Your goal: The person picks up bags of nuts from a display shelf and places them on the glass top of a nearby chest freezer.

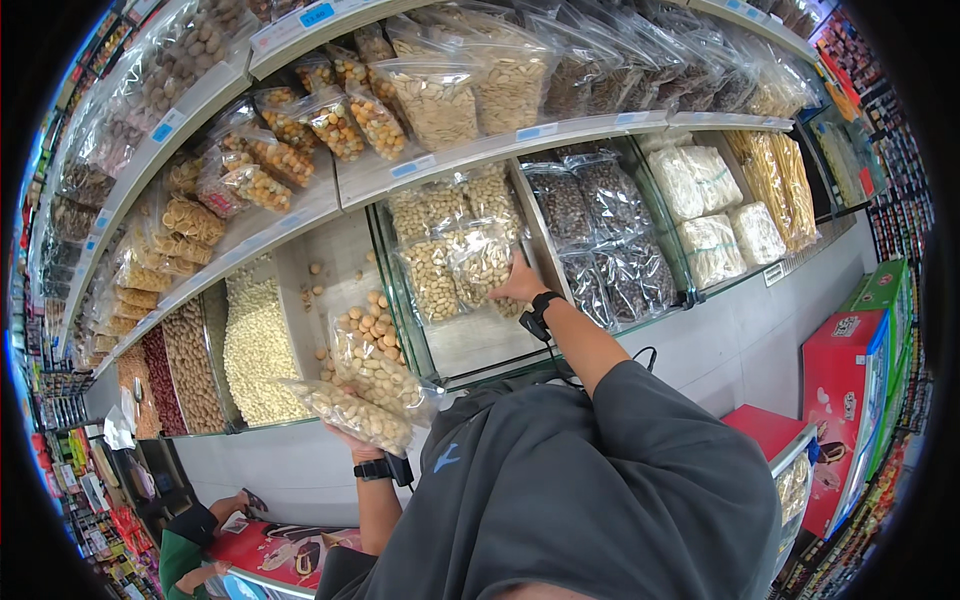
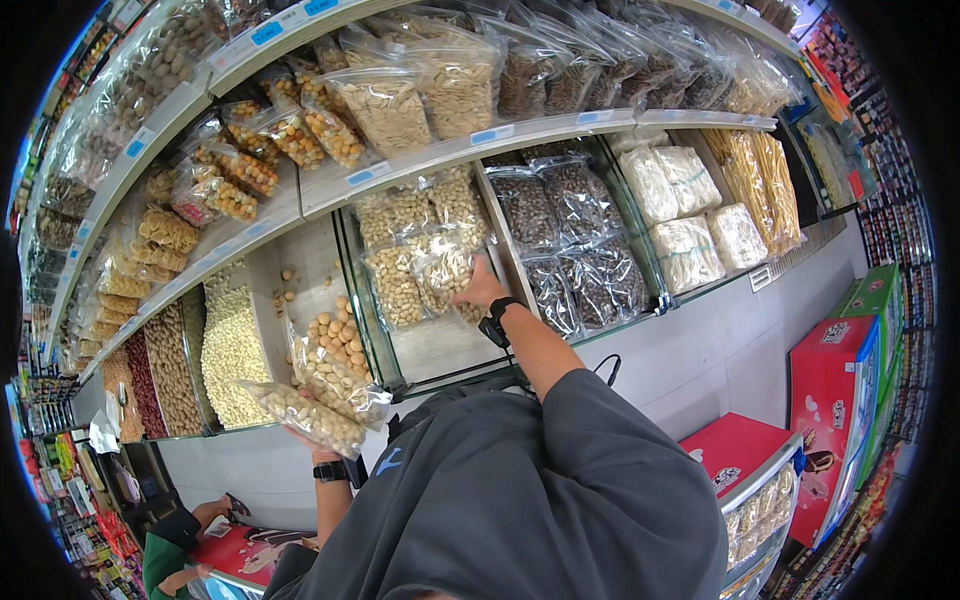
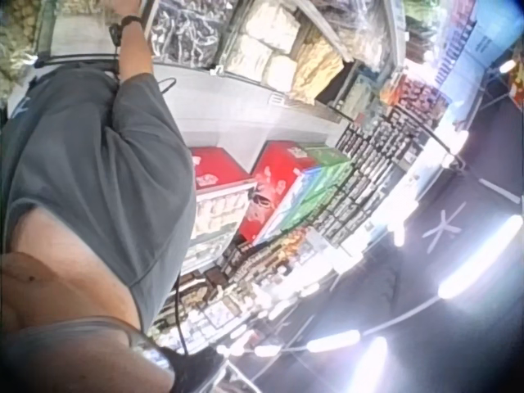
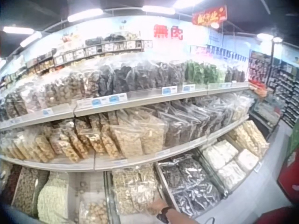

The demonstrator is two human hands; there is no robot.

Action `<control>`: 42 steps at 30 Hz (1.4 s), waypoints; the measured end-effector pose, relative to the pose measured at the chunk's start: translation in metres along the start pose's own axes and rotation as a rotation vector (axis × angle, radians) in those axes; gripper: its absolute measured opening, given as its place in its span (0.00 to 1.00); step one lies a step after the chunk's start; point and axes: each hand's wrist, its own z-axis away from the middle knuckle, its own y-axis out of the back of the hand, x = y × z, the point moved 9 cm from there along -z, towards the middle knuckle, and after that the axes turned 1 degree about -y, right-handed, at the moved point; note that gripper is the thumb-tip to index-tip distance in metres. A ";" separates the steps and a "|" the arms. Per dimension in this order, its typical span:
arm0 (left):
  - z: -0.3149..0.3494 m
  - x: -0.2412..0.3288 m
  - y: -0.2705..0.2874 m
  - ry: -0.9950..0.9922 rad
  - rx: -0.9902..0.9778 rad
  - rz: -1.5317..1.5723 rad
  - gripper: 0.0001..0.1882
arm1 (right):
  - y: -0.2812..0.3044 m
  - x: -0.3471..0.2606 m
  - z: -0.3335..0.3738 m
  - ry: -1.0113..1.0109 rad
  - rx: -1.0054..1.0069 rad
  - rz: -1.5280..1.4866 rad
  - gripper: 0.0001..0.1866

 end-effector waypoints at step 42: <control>0.076 -0.150 -0.154 0.898 -0.568 -0.211 0.38 | 0.093 0.146 0.637 0.393 1.190 -1.454 0.32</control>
